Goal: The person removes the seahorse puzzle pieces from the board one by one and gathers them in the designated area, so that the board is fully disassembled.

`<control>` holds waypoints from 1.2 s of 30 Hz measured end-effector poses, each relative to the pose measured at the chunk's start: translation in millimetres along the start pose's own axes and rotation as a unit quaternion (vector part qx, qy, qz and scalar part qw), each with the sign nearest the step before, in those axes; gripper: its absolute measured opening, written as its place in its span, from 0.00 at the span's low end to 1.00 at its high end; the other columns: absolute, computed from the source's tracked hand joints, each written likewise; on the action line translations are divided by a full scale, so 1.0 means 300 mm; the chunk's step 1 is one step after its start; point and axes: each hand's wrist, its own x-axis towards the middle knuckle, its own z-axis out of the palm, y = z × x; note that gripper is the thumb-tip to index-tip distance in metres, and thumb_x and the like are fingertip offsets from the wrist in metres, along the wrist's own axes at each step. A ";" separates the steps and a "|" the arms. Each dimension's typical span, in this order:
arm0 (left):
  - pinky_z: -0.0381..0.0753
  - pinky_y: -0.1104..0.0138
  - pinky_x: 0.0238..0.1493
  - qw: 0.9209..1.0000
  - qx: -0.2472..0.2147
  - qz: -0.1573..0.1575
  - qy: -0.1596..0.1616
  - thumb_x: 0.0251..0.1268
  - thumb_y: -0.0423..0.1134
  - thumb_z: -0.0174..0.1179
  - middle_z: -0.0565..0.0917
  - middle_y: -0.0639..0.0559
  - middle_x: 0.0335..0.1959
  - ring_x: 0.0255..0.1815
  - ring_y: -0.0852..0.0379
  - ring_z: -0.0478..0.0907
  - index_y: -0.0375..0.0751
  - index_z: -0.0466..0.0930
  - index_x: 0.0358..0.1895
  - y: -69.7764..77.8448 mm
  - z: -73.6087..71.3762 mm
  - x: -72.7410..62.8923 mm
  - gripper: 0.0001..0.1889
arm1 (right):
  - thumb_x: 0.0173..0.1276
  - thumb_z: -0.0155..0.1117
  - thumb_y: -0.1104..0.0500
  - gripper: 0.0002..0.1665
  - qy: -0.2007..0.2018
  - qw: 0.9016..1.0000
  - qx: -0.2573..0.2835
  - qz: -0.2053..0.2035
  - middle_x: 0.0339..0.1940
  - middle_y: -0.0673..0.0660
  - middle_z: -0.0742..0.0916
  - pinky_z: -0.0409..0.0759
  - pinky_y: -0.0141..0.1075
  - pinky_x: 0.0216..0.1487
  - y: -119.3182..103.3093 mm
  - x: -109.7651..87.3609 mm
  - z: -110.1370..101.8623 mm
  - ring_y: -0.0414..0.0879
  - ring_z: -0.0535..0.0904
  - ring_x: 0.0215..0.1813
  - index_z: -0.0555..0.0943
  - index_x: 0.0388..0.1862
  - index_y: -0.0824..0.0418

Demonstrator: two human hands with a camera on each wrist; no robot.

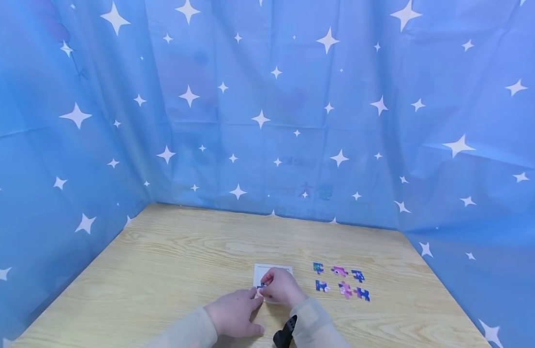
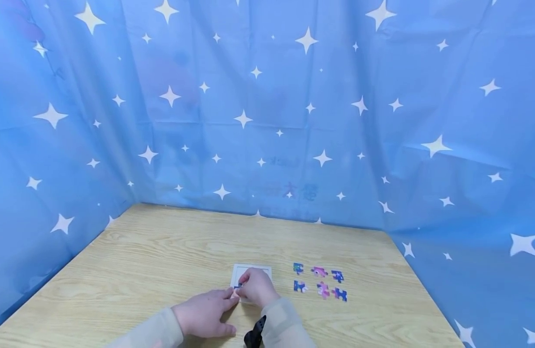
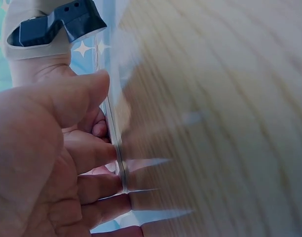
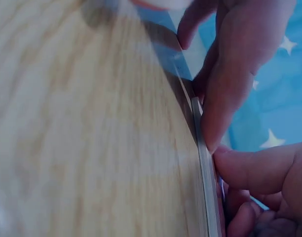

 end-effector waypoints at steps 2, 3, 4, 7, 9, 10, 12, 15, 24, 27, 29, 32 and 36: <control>0.71 0.60 0.62 1.000 -0.006 -0.004 -0.003 0.57 0.63 0.60 0.72 0.41 0.66 0.63 0.46 0.72 0.43 0.73 0.65 -0.002 -0.003 -0.001 0.38 | 0.55 0.72 0.68 0.10 -0.008 1.000 0.011 0.008 0.27 0.53 0.79 0.75 0.35 0.32 0.002 0.003 -0.002 0.45 0.74 0.30 0.79 0.33 0.64; 0.71 0.59 0.62 1.000 -0.008 -0.005 -0.004 0.57 0.63 0.60 0.72 0.41 0.65 0.63 0.46 0.72 0.44 0.73 0.65 -0.002 -0.005 -0.002 0.37 | 0.55 0.72 0.68 0.10 -0.011 1.000 0.015 0.011 0.27 0.53 0.79 0.75 0.35 0.32 0.002 0.004 -0.004 0.45 0.74 0.30 0.79 0.33 0.64; 0.71 0.59 0.62 1.000 -0.009 -0.004 -0.005 0.56 0.63 0.60 0.72 0.41 0.65 0.63 0.46 0.72 0.44 0.73 0.65 -0.002 -0.008 -0.003 0.37 | 0.55 0.72 0.68 0.10 -0.013 1.000 0.016 0.011 0.27 0.54 0.80 0.76 0.35 0.32 0.002 0.005 -0.005 0.45 0.74 0.30 0.79 0.33 0.64; 0.72 0.59 0.61 1.000 -0.006 0.002 -0.004 0.57 0.62 0.61 0.73 0.40 0.65 0.62 0.46 0.72 0.46 0.74 0.65 0.000 -0.013 -0.005 0.35 | 0.55 0.73 0.68 0.10 -0.019 1.000 0.020 0.013 0.27 0.54 0.80 0.75 0.35 0.31 0.004 0.006 -0.009 0.45 0.74 0.30 0.79 0.33 0.64; 0.72 0.59 0.61 1.000 -0.004 0.004 -0.004 0.56 0.62 0.61 0.73 0.39 0.65 0.62 0.45 0.73 0.47 0.74 0.65 0.001 -0.014 -0.006 0.35 | 0.55 0.72 0.68 0.11 -0.023 0.999 0.023 0.016 0.27 0.54 0.80 0.74 0.35 0.31 0.006 0.006 -0.011 0.46 0.74 0.30 0.79 0.33 0.64; 0.72 0.59 0.61 1.000 -0.004 0.004 -0.005 0.56 0.62 0.61 0.73 0.39 0.65 0.62 0.45 0.72 0.47 0.74 0.65 0.002 -0.014 -0.005 0.35 | 0.55 0.72 0.68 0.11 -0.025 0.999 0.024 0.017 0.27 0.54 0.79 0.74 0.35 0.31 0.008 0.007 -0.011 0.46 0.74 0.30 0.78 0.33 0.64; 0.72 0.59 0.61 1.000 -0.006 0.003 -0.007 0.57 0.62 0.61 0.73 0.39 0.65 0.62 0.45 0.72 0.47 0.75 0.65 0.003 -0.012 -0.003 0.35 | 0.55 0.72 0.68 0.11 -0.028 0.999 0.025 0.017 0.28 0.54 0.79 0.73 0.35 0.31 0.012 0.009 -0.011 0.46 0.73 0.30 0.78 0.33 0.63; 0.72 0.59 0.62 1.000 -0.006 0.000 -0.010 0.57 0.63 0.60 0.73 0.40 0.65 0.63 0.45 0.72 0.48 0.75 0.65 0.002 -0.008 0.000 0.35 | 0.55 0.72 0.68 0.11 -0.033 0.999 0.026 0.014 0.28 0.55 0.78 0.72 0.36 0.31 0.017 0.013 -0.012 0.47 0.73 0.30 0.78 0.33 0.63; 0.72 0.59 0.62 1.000 -0.001 0.003 -0.006 0.57 0.62 0.60 0.72 0.39 0.65 0.64 0.45 0.71 0.47 0.74 0.65 0.005 -0.004 0.001 0.35 | 0.54 0.71 0.71 0.14 -0.036 0.999 0.034 -0.001 0.29 0.55 0.77 0.72 0.34 0.30 0.021 0.013 -0.016 0.46 0.72 0.31 0.75 0.34 0.63; 0.72 0.59 0.62 1.000 -0.003 0.002 -0.005 0.57 0.62 0.60 0.72 0.39 0.65 0.64 0.45 0.71 0.47 0.74 0.65 0.006 -0.005 0.000 0.35 | 0.53 0.71 0.72 0.14 -0.035 0.999 0.041 -0.001 0.29 0.54 0.77 0.72 0.34 0.30 0.022 0.012 -0.018 0.46 0.72 0.30 0.75 0.35 0.63; 0.72 0.59 0.61 1.000 -0.003 0.001 -0.004 0.57 0.62 0.60 0.72 0.39 0.65 0.64 0.44 0.71 0.47 0.74 0.65 0.008 -0.006 0.000 0.35 | 0.54 0.71 0.71 0.14 -0.036 0.998 0.044 0.002 0.29 0.54 0.77 0.72 0.34 0.30 0.023 0.011 -0.020 0.46 0.72 0.31 0.75 0.35 0.63; 0.72 0.58 0.61 1.000 -0.003 0.000 -0.006 0.57 0.62 0.60 0.72 0.39 0.65 0.63 0.44 0.71 0.47 0.74 0.65 0.008 -0.010 0.000 0.35 | 0.55 0.71 0.70 0.13 -0.039 0.998 0.055 0.006 0.29 0.54 0.77 0.72 0.34 0.30 0.024 0.011 -0.021 0.46 0.72 0.31 0.76 0.35 0.63; 0.72 0.57 0.62 1.000 -0.011 -0.004 -0.016 0.57 0.63 0.60 0.72 0.41 0.66 0.64 0.44 0.71 0.48 0.74 0.65 0.006 -0.014 0.003 0.35 | 0.57 0.69 0.69 0.12 -0.043 0.996 0.077 0.002 0.28 0.55 0.77 0.72 0.34 0.30 0.030 0.011 -0.023 0.46 0.73 0.29 0.76 0.36 0.63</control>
